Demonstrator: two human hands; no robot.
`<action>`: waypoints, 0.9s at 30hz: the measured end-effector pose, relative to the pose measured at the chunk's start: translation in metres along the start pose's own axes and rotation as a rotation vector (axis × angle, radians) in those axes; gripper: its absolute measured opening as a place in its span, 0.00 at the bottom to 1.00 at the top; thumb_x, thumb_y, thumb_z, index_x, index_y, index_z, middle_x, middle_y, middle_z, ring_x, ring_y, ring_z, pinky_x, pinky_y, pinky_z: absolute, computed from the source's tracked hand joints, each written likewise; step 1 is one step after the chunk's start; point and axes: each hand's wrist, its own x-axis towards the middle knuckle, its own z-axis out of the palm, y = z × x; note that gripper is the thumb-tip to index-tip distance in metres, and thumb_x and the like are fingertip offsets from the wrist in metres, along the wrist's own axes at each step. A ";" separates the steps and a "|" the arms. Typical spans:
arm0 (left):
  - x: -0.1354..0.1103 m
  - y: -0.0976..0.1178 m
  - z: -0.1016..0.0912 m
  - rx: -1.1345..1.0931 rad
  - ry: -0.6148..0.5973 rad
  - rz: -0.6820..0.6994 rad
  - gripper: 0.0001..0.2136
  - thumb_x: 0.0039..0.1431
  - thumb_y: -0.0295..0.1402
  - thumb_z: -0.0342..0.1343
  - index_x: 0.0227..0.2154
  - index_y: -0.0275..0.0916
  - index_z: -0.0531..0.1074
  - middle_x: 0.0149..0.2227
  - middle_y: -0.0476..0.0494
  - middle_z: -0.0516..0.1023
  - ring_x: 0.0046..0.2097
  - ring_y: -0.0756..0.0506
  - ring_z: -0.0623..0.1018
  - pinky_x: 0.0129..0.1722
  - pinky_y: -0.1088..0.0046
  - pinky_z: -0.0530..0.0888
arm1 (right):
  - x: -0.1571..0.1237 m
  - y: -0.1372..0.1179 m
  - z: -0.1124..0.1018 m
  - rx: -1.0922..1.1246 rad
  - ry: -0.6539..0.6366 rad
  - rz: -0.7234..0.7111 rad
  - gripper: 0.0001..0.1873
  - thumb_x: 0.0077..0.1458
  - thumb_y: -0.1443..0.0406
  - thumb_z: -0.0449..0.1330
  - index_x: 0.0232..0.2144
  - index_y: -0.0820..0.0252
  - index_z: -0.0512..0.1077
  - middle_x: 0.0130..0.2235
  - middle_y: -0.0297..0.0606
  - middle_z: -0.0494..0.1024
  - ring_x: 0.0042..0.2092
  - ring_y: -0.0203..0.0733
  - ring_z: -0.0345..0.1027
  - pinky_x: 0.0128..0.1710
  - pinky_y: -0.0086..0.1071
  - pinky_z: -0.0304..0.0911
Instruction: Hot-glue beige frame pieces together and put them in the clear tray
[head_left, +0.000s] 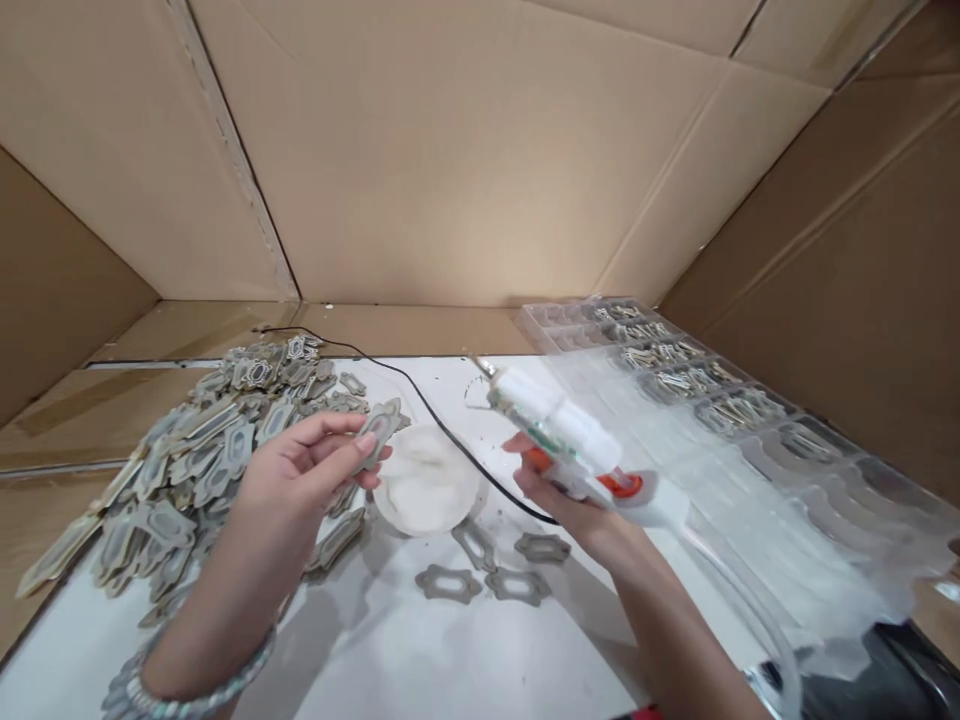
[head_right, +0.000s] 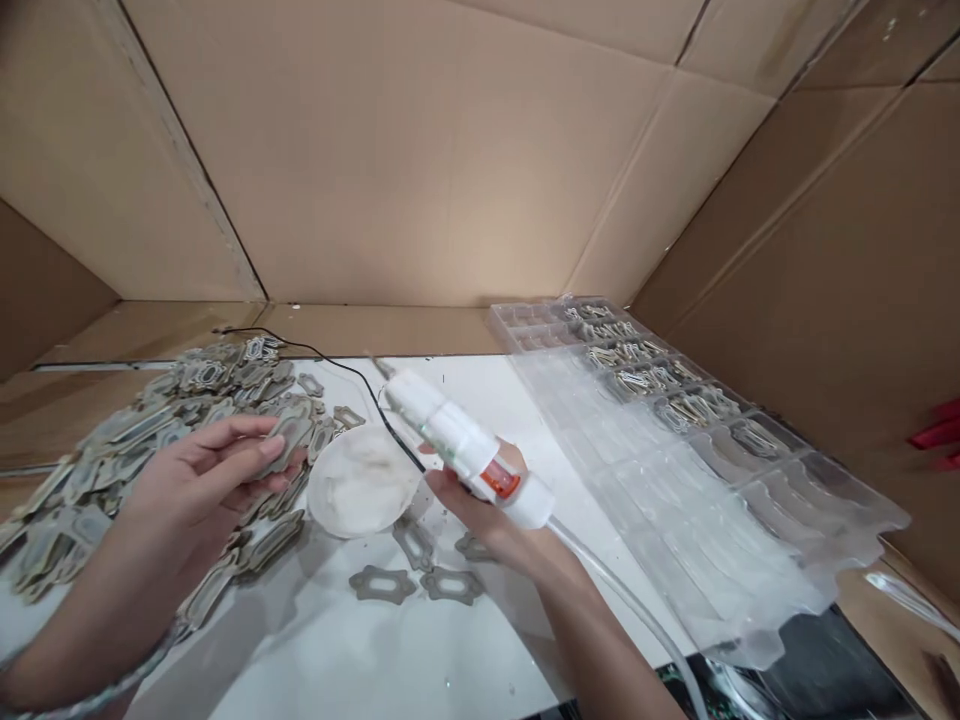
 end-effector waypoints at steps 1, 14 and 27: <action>0.000 0.001 -0.001 0.006 0.017 0.002 0.25 0.27 0.45 0.77 0.28 0.38 0.76 0.23 0.49 0.78 0.24 0.49 0.77 0.25 0.76 0.75 | -0.001 0.000 0.000 -0.056 -0.019 -0.035 0.08 0.55 0.58 0.63 0.33 0.56 0.76 0.27 0.32 0.71 0.26 0.36 0.65 0.25 0.28 0.63; -0.012 -0.004 -0.006 0.120 -0.007 0.116 0.17 0.45 0.45 0.72 0.32 0.40 0.77 0.24 0.49 0.79 0.25 0.49 0.78 0.26 0.78 0.76 | -0.010 0.012 0.021 -0.277 -0.031 -0.471 0.09 0.63 0.71 0.55 0.33 0.56 0.74 0.37 0.40 0.81 0.35 0.40 0.76 0.34 0.30 0.69; -0.015 -0.011 -0.006 0.099 -0.041 0.099 0.18 0.47 0.48 0.71 0.31 0.40 0.76 0.25 0.48 0.80 0.27 0.48 0.79 0.26 0.78 0.76 | -0.011 0.012 0.024 -0.352 -0.010 -0.439 0.12 0.65 0.68 0.53 0.31 0.57 0.75 0.34 0.41 0.80 0.32 0.40 0.75 0.31 0.31 0.68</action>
